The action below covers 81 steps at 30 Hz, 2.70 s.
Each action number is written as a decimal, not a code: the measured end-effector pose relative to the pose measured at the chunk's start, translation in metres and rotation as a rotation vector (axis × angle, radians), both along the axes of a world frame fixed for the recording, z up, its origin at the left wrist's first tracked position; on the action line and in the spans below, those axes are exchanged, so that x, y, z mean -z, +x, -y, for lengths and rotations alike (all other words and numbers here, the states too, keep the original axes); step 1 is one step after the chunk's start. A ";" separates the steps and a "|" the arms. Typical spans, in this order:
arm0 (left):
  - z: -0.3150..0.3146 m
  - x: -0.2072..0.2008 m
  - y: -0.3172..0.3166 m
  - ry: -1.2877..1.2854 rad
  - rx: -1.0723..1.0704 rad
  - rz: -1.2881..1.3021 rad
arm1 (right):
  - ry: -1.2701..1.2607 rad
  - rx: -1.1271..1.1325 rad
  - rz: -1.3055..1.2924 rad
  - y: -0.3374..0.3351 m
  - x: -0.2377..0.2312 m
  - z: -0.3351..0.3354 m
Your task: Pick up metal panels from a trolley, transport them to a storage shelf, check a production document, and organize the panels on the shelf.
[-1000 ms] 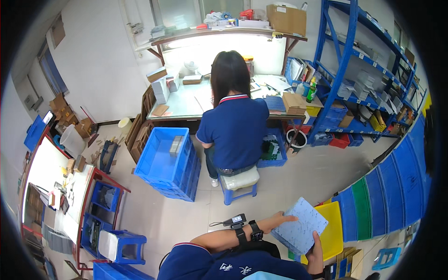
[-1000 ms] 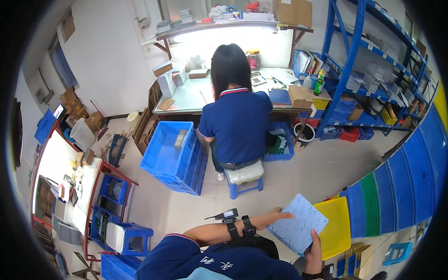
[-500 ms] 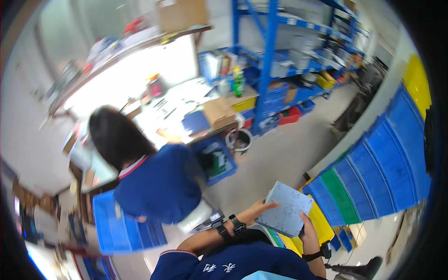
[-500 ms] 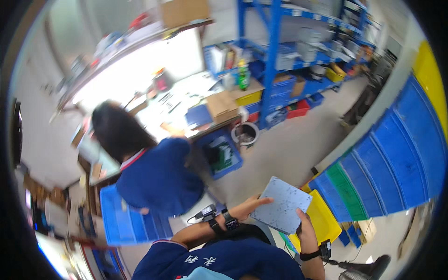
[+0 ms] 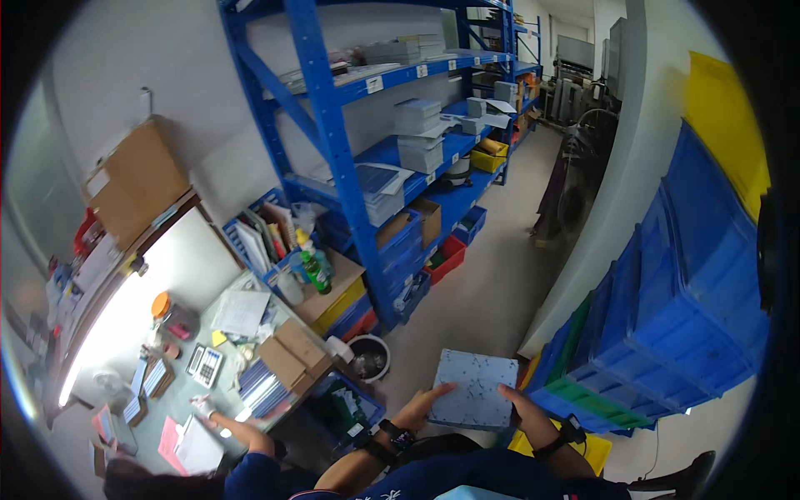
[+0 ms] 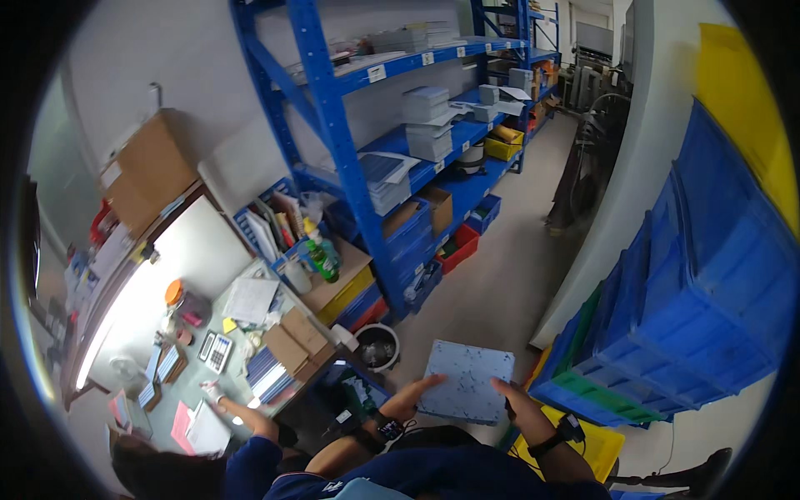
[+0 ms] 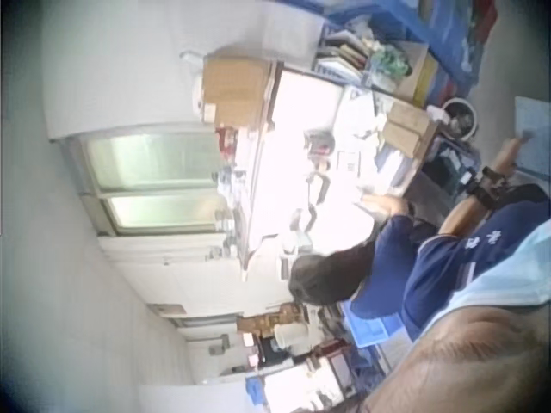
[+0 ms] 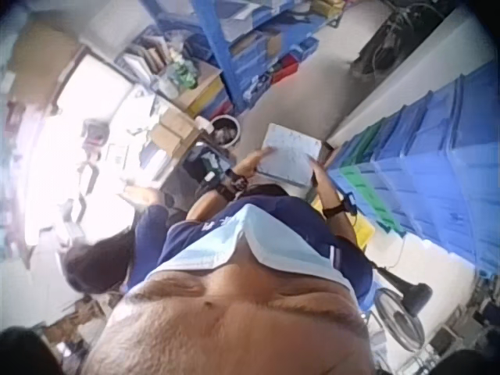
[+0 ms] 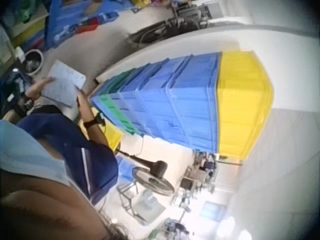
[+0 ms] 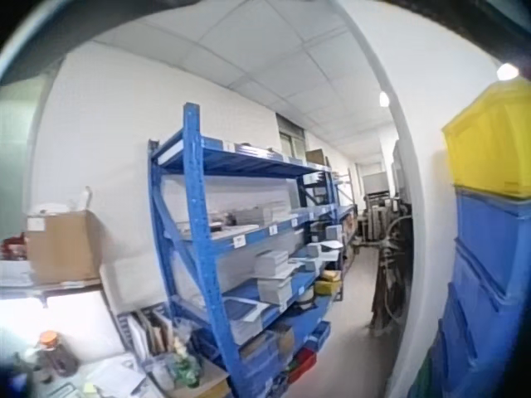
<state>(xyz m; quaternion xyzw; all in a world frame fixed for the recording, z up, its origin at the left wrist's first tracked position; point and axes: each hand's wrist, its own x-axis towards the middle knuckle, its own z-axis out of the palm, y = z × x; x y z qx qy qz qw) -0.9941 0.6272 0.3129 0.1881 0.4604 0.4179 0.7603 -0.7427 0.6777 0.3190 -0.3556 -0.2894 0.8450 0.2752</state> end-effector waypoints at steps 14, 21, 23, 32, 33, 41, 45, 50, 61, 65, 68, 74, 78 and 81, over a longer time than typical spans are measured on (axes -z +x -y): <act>-0.380 0.004 -0.085 0.109 0.160 0.129 | 0.112 0.177 0.015 -0.081 0.016 -0.329; -0.572 0.005 -0.072 0.176 0.277 -0.003 | 0.088 0.271 0.054 -0.071 0.023 -0.505; -0.623 0.012 -0.061 0.155 0.230 0.002 | 0.083 0.259 0.073 -0.057 0.040 -0.563; -0.833 0.023 -0.052 0.049 0.043 0.104 | 0.086 0.007 0.266 -0.050 0.012 -0.841; -0.854 0.024 -0.054 0.045 0.031 0.114 | 0.083 -0.005 0.275 -0.052 0.008 -0.870; -0.999 0.022 -0.077 0.155 -0.175 0.065 | 0.177 -0.297 0.330 -0.098 -0.019 -1.079; -1.062 0.030 -0.087 0.161 -0.278 0.213 | 0.158 -0.458 0.323 -0.125 -0.030 -1.169; -1.094 0.030 -0.098 0.046 -0.539 0.270 | 0.261 -0.761 0.350 -0.196 -0.041 -1.262; -1.147 0.035 -0.073 0.202 -1.252 0.338 | 0.227 -1.619 0.295 -0.388 0.003 -1.363; -1.164 0.058 -0.065 0.230 -1.455 0.311 | 0.375 -1.790 0.365 -0.437 0.024 -1.365; -1.178 0.063 -0.061 0.266 -1.536 0.309 | 0.413 -1.890 0.355 -0.462 0.035 -1.363; -1.207 0.046 -0.063 0.281 -1.666 0.303 | 0.852 -1.984 0.368 -0.505 0.032 -1.359; -1.212 0.051 -0.062 0.137 -1.852 0.271 | 1.412 -1.649 0.271 -0.522 -0.054 -1.349; -1.218 0.056 -0.064 0.115 -1.864 0.260 | 1.314 -1.135 0.087 -0.481 -0.017 -1.390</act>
